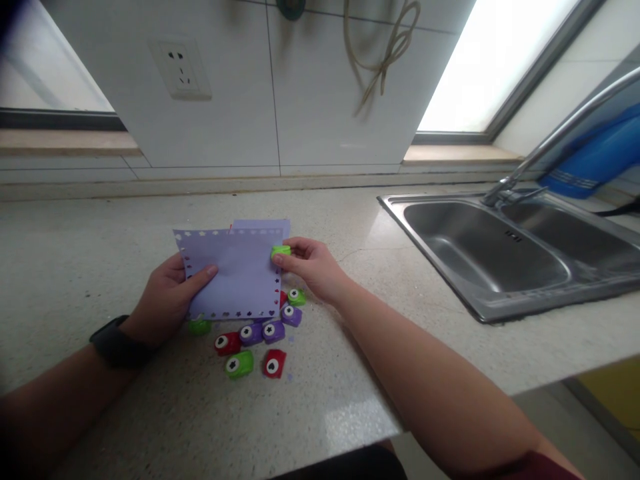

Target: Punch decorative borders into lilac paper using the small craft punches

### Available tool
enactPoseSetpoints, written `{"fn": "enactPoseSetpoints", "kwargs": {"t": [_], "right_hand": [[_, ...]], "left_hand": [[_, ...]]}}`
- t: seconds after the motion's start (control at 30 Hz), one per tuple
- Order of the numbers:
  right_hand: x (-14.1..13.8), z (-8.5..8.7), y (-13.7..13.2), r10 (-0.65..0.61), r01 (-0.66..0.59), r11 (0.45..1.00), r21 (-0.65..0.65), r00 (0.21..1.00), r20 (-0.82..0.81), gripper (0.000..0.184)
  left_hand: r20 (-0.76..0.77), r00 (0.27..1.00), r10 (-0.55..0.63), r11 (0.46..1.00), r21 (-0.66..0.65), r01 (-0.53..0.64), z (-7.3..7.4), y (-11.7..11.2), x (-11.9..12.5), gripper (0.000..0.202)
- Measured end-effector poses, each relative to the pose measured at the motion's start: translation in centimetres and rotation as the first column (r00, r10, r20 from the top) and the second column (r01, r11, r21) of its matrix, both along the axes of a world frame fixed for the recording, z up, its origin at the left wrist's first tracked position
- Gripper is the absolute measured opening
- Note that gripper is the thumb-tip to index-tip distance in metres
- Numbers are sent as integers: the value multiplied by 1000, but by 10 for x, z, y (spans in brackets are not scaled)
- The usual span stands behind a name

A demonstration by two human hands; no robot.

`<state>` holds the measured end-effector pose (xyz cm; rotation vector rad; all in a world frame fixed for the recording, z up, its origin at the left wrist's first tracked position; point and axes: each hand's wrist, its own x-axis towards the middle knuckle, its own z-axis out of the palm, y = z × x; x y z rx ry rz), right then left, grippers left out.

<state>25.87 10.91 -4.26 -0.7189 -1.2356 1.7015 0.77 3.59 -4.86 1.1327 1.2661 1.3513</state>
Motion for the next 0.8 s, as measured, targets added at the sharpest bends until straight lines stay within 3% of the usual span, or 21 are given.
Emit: {"fn": "enactPoseSetpoints", "kwargs": {"t": [0.3, 0.63, 0.8], "right_hand": [[2, 0, -3, 2, -3, 999, 48, 1000, 14, 37], [6, 14, -12, 7, -5, 997, 81, 1000, -28, 44], [7, 17, -14, 6, -4, 998, 69, 1000, -18, 39]], "left_hand": [[-16, 1000, 0, 1000, -11, 0, -1, -1, 0, 52], [-10, 1000, -26, 999, -48, 25, 1, -10, 0, 49], [-36, 999, -27, 999, -29, 26, 0, -9, 0, 47]]}}
